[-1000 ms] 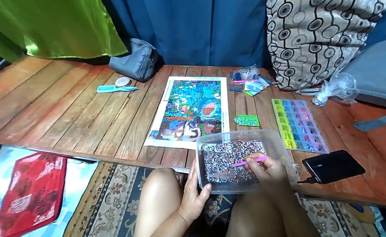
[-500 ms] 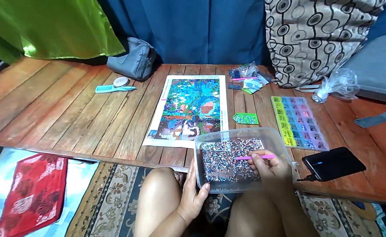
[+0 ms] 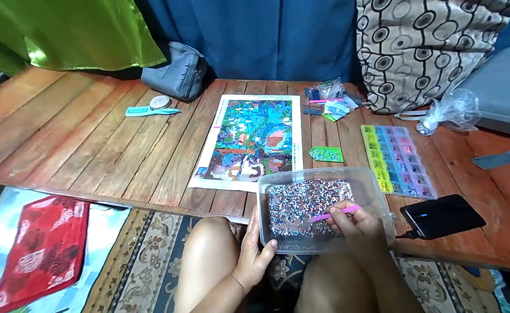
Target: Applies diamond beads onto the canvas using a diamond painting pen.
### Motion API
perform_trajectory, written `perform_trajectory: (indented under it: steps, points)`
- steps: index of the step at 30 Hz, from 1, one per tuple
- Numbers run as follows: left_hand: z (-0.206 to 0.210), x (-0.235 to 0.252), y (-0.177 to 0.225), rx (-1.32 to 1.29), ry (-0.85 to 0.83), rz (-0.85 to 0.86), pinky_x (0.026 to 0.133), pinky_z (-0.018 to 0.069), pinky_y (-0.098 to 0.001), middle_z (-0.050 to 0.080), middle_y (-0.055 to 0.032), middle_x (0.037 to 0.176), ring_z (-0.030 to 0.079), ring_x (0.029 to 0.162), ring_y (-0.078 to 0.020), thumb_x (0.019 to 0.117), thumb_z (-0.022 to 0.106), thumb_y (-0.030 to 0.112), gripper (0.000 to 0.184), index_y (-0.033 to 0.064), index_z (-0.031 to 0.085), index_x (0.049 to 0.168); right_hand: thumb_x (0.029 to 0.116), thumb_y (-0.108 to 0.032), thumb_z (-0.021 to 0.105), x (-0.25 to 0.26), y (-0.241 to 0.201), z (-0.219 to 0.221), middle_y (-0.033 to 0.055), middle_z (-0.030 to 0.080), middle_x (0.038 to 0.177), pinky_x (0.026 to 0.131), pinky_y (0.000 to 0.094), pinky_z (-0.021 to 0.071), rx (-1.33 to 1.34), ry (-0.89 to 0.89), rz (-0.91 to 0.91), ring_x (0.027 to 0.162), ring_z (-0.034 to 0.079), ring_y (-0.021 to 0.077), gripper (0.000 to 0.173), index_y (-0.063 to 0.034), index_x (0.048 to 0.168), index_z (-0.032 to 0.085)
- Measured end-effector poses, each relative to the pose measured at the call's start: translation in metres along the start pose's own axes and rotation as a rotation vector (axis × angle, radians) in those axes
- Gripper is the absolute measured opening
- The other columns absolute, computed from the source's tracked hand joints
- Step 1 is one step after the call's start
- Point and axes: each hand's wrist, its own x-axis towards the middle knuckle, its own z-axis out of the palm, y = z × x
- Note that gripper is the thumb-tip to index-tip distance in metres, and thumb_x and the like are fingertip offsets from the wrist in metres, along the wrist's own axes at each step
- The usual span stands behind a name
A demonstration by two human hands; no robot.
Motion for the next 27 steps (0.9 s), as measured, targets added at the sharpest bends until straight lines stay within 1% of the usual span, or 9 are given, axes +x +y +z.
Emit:
perform_trajectory:
  steps: [4,6,11,14,17,20,23,25,27]
  points:
    - [0.001,0.001,-0.001,-0.002,-0.003,-0.011,0.122,0.0263,-0.0303,0.039,-0.0274,0.156,0.037,0.148,-0.0183,0.0974,0.047,0.056,0.087,-0.0102,0.035,0.152,0.0933,-0.021,0.055,0.0,0.003,-0.001,-0.0089,0.059,0.063,0.051,0.0147,0.045,-0.074,-0.069,-0.015,0.053,0.053,-0.0052,0.019,-0.0095,0.085,0.066]
    - [0.001,0.001,0.0,0.003,-0.007,-0.028,0.122,0.0258,-0.0321,0.038,-0.0269,0.157,0.036,0.149,-0.0196,0.097,0.047,0.056,0.087,-0.0088,0.034,0.153,0.0931,-0.023,0.054,0.0,0.005,-0.001,-0.0079,0.059,0.064,0.052,0.0152,0.0461,-0.096,-0.089,-0.038,0.054,0.054,-0.0043,0.02,-0.0087,0.085,0.067]
    - [0.001,0.003,0.003,0.02,-0.015,-0.03,0.122,0.0259,-0.0335,0.037,-0.0242,0.159,0.035,0.15,-0.02,0.0975,0.046,0.056,0.085,-0.0056,0.034,0.154,0.0933,-0.025,0.053,0.0,0.009,-0.002,-0.0065,0.06,0.065,0.054,0.0155,0.0451,-0.155,-0.131,-0.159,0.056,0.053,-0.0039,0.025,-0.0086,0.084,0.069]
    - [0.0,0.004,0.005,0.028,-0.022,-0.05,0.122,0.0258,-0.0352,0.035,-0.0228,0.16,0.034,0.15,-0.0209,0.097,0.045,0.058,0.086,-0.0043,0.034,0.155,0.0941,-0.028,0.053,0.001,0.013,-0.003,-0.0055,0.059,0.063,0.053,0.0158,0.0443,-0.185,-0.139,-0.246,0.055,0.053,-0.0028,0.029,-0.0083,0.082,0.07]
    - [0.001,0.003,0.004,0.028,-0.009,-0.043,0.122,0.0269,-0.0351,0.038,-0.0236,0.158,0.036,0.149,-0.0211,0.0968,0.046,0.058,0.085,-0.0057,0.037,0.153,0.0939,-0.027,0.052,0.001,0.014,-0.003,-0.0057,0.058,0.062,0.053,0.0156,0.0436,-0.196,-0.152,-0.27,0.055,0.052,-0.0027,0.029,-0.0085,0.081,0.07]
    - [0.001,0.004,0.004,0.027,-0.013,-0.035,0.122,0.0258,-0.0348,0.037,-0.0227,0.159,0.034,0.15,-0.0203,0.0972,0.045,0.059,0.085,-0.0048,0.036,0.154,0.0936,-0.027,0.052,0.001,0.014,-0.003,-0.0054,0.058,0.061,0.052,0.0158,0.0426,-0.212,-0.149,-0.296,0.054,0.051,-0.0024,0.029,-0.0084,0.08,0.07]
    - [0.001,0.004,0.003,0.028,-0.018,-0.037,0.122,0.0265,-0.0362,0.036,-0.0224,0.16,0.034,0.15,-0.0211,0.0969,0.044,0.061,0.087,-0.0037,0.036,0.154,0.0937,-0.028,0.052,0.001,0.013,-0.001,-0.0054,0.053,0.059,0.051,0.0171,0.0389,-0.248,-0.118,-0.355,0.052,0.046,-0.0009,0.029,-0.0091,0.079,0.069]
    - [0.0,0.005,0.003,0.023,-0.024,-0.036,0.123,0.0258,-0.0358,0.036,-0.0218,0.16,0.033,0.151,-0.0202,0.0969,0.044,0.062,0.088,-0.0034,0.036,0.155,0.094,-0.028,0.051,0.001,0.014,-0.002,-0.0045,0.057,0.06,0.052,0.0176,0.0425,-0.249,-0.132,-0.352,0.053,0.05,-0.0003,0.03,-0.0085,0.081,0.07]
    - [0.0,0.005,0.003,0.02,-0.022,-0.032,0.123,0.0259,-0.0355,0.036,-0.022,0.16,0.033,0.151,-0.0201,0.097,0.044,0.061,0.088,-0.0041,0.036,0.154,0.0937,-0.028,0.051,0.001,0.014,-0.002,-0.0037,0.058,0.061,0.052,0.0182,0.0435,-0.252,-0.139,-0.344,0.054,0.052,0.0002,0.031,-0.0082,0.081,0.071]
